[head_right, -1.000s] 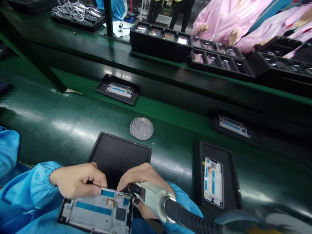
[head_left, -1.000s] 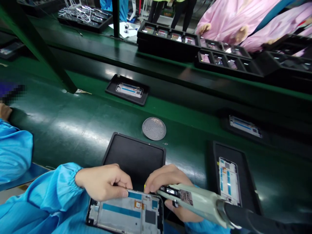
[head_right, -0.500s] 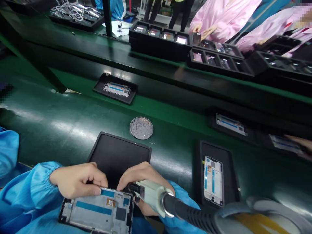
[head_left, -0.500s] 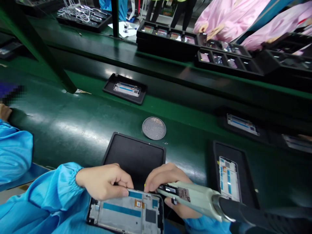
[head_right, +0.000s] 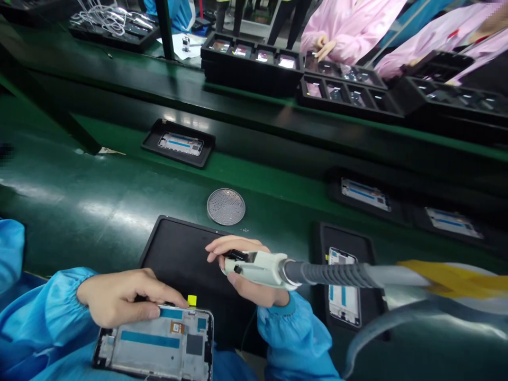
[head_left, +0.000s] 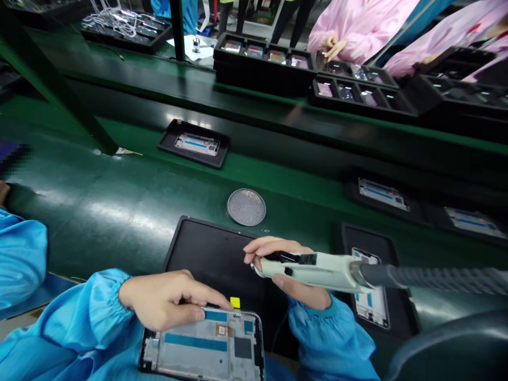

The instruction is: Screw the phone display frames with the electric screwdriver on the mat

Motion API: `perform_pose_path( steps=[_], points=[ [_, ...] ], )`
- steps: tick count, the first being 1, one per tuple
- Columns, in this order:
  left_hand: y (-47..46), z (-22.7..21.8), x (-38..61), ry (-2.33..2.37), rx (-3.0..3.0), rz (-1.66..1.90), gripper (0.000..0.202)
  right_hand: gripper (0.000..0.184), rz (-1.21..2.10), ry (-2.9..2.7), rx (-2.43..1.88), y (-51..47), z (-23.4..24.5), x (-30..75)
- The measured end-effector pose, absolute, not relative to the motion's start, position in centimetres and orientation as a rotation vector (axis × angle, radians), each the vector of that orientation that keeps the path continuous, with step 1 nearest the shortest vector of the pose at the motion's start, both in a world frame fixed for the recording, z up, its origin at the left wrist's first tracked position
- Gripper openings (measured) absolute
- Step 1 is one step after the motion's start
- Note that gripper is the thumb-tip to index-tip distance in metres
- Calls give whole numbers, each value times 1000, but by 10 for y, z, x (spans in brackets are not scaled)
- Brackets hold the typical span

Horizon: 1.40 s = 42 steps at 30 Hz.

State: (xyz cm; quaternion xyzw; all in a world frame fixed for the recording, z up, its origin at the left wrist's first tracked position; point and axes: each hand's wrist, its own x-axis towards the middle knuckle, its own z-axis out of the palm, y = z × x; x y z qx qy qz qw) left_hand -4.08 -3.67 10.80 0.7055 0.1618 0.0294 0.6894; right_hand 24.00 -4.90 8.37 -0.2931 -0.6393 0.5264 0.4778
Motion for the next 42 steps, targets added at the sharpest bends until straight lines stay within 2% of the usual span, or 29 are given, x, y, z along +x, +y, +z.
perform_pose_path(
  steps=[3,42],
  points=[
    [-36,107,-41,331,1505,-21,42,28,1290,-1574,-713,-49,82,240],
    [-37,106,-44,324,1525,37,39,28,1306,-1468,-784,-46,78,244]
  ],
)
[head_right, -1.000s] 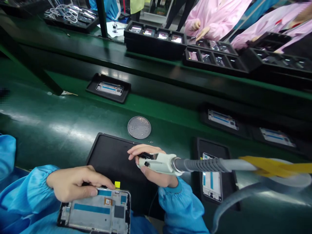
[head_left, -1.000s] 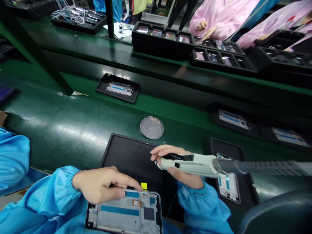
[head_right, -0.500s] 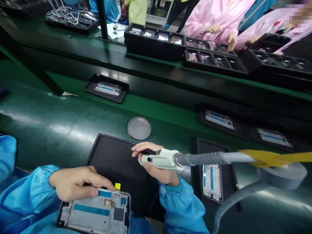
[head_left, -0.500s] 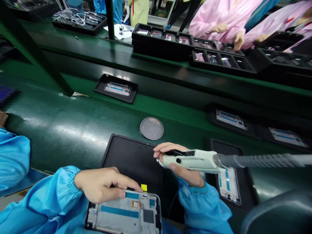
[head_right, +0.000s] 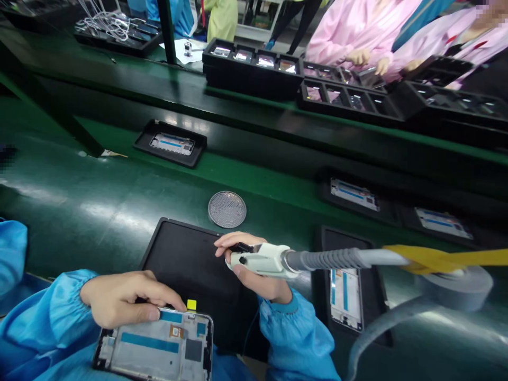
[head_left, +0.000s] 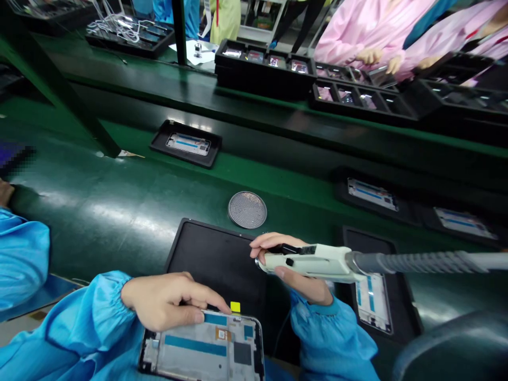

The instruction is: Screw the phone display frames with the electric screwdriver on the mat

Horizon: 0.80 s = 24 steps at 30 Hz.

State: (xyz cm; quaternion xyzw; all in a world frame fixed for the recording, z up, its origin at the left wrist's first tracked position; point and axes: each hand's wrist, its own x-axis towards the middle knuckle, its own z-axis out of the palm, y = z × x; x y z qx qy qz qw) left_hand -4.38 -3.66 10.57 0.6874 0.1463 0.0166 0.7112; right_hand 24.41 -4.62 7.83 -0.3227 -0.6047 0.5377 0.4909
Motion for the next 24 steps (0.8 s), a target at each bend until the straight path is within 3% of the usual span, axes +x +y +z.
perform_pose_path(
  steps=[13,24],
  points=[
    [-40,102,-45,469,1524,72,29,29,1296,-1463,-783,-43,75,248],
    [38,52,-7,611,2120,120,25,30,1000,-1050,-1082,-26,66,279]
  ],
)
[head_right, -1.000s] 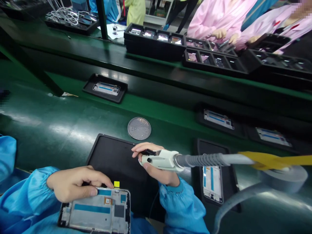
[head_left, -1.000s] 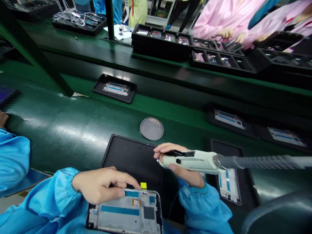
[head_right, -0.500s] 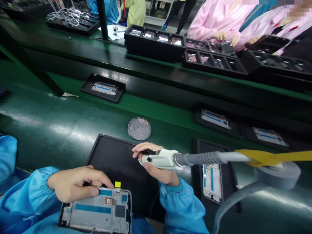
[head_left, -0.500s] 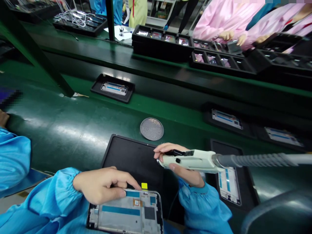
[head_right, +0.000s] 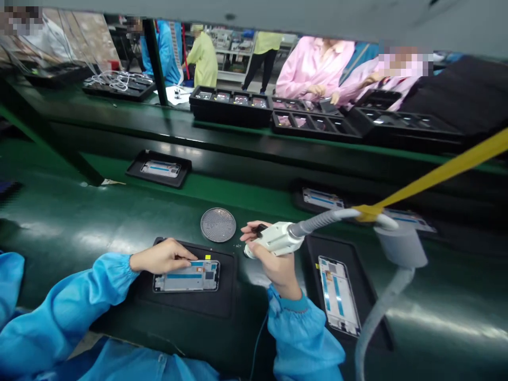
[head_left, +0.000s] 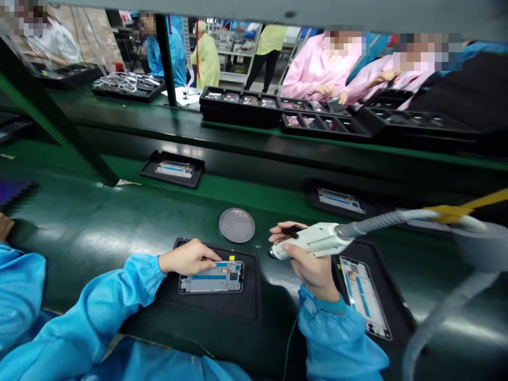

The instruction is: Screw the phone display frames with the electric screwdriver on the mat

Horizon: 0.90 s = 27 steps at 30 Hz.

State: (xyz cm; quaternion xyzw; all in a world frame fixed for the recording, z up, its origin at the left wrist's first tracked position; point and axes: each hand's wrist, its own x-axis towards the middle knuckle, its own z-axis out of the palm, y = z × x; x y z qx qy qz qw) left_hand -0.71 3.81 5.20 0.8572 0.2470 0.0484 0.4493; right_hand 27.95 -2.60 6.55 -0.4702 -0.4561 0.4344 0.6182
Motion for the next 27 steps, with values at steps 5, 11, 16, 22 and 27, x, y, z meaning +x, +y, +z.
perform_pose_path(
  steps=[5,11,16,22,27],
  points=[
    [37,33,3,685,2442,103,24,31,945,-989,-1118,-23,69,291],
    [39,14,-17,928,2664,132,25,33,895,-974,-1134,-21,72,299],
    [19,24,-75,992,2716,178,24,33,806,-931,-1136,-18,77,312],
    [65,41,-99,1376,2661,349,25,40,687,-885,-1258,-7,67,332],
    [193,41,-14,1753,2551,357,29,47,623,-934,-1465,9,54,343]
  ],
)
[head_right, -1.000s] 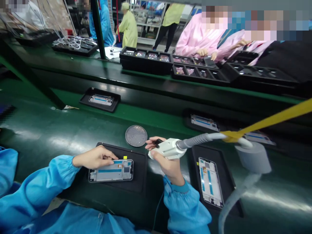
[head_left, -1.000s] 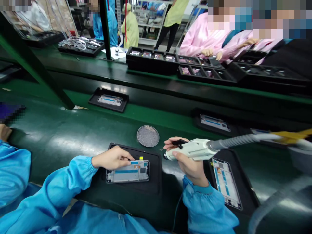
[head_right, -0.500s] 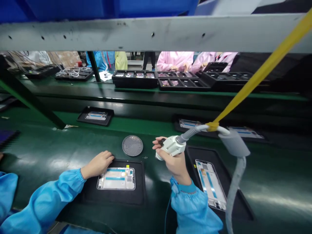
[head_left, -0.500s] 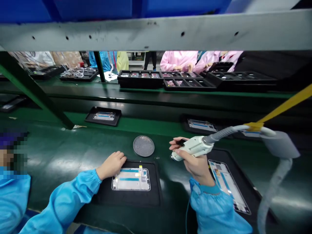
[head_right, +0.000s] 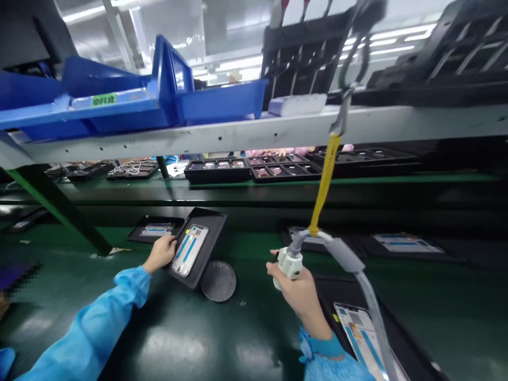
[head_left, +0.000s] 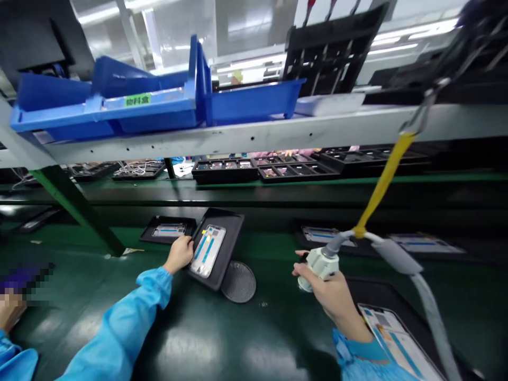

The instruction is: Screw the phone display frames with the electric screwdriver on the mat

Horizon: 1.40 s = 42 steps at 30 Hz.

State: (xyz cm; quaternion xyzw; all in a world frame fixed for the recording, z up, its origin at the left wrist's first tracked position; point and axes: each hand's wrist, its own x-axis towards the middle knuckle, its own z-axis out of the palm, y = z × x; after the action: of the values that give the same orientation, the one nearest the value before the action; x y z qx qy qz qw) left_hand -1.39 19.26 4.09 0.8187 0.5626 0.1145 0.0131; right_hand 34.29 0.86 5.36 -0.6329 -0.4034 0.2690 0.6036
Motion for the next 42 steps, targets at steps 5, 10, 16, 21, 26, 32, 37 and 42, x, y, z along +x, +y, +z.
perform_pose_path(
  steps=[5,10,16,21,26,32,37,42],
  points=[
    [257,37,48,1944,2464,209,36,51,569,-937,-1524,11,51,357],
    [253,30,-5,1992,2520,-1,36,55,474,-904,-1519,11,50,365],
    [239,44,-92,1951,2635,-216,35,58,396,-902,-1532,18,47,364],
    [230,62,-98,1821,2848,-188,32,43,374,-880,-1564,23,44,364],
    [171,72,-97,1587,3083,-84,23,43,351,-831,-1480,20,47,364],
    [-2,44,-88,1106,3226,115,36,32,348,-815,-1388,13,50,357],
    [-100,-5,-27,562,3312,535,16,24,392,-861,-1259,5,52,338],
    [-91,-2,-2,538,3195,528,28,32,455,-867,-1166,1,57,307]
  ],
)
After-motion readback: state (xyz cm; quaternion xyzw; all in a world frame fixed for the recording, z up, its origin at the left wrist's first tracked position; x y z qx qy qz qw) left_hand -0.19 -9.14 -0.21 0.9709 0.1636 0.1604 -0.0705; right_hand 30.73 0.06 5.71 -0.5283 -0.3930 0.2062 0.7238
